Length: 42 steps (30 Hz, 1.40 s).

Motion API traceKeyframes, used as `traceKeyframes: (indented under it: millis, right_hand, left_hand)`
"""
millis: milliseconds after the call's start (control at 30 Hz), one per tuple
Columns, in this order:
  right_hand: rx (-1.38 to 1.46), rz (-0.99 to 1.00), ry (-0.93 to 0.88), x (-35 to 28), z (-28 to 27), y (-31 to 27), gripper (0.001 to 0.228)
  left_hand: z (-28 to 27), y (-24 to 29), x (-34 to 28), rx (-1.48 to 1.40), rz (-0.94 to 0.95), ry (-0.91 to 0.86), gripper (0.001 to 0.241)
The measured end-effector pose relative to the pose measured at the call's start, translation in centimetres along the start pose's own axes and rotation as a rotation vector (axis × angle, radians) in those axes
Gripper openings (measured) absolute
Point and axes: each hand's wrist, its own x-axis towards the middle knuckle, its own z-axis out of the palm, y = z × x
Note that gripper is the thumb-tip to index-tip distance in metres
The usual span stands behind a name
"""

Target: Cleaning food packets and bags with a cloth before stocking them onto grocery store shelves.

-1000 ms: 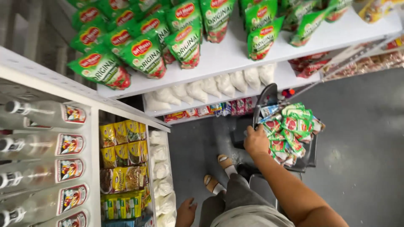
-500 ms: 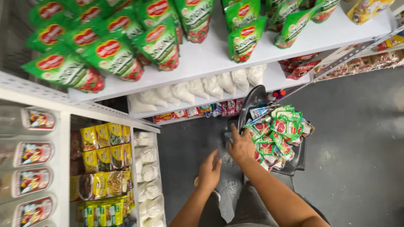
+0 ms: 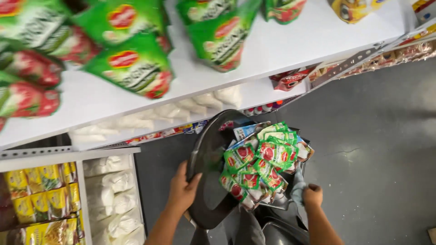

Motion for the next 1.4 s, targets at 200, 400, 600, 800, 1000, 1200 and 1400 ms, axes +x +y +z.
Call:
traceKeyframes:
  millis: [200,400,600,800,1000,1200,1400]
  right_hand:
    - [0.209,0.202,-0.369,7.1,5.0,0.2,0.065]
    - [0.133,0.258,-0.565,7.7,5.3,0.6,0.051]
    - [0.214,0.248,-0.444,8.5,3.7,3.7,0.047]
    - [0.07,0.289,-0.335,6.8,1.3,4.8,0.071]
    - [0.368,0.402,-0.268,5.5,-0.5,3.7,0.07]
    - [0.232,0.402,-0.292,5.9,0.8,4.4,0.067]
    - [-0.245,0.178,-0.116,4.7,-1.0,2.0,0.05]
  left_hand:
    - [-2.1,1.3,0.0,-0.122,-0.126,-0.072,0.045]
    - [-2.3,2.7,-0.5,-0.275,-0.224,-0.119,0.039]
    - [0.2,5.4,1.9,-0.166,-0.058,-0.147,0.041]
    - [3.9,9.2,6.8,-0.111,0.09,-0.256,0.031]
    - [7.8,13.8,12.1,-0.086,0.212,-0.348,0.041]
    - [8.7,14.4,14.0,-0.014,0.206,-0.351,0.036]
    - [8.7,13.6,12.9,0.12,0.184,-0.31,0.049]
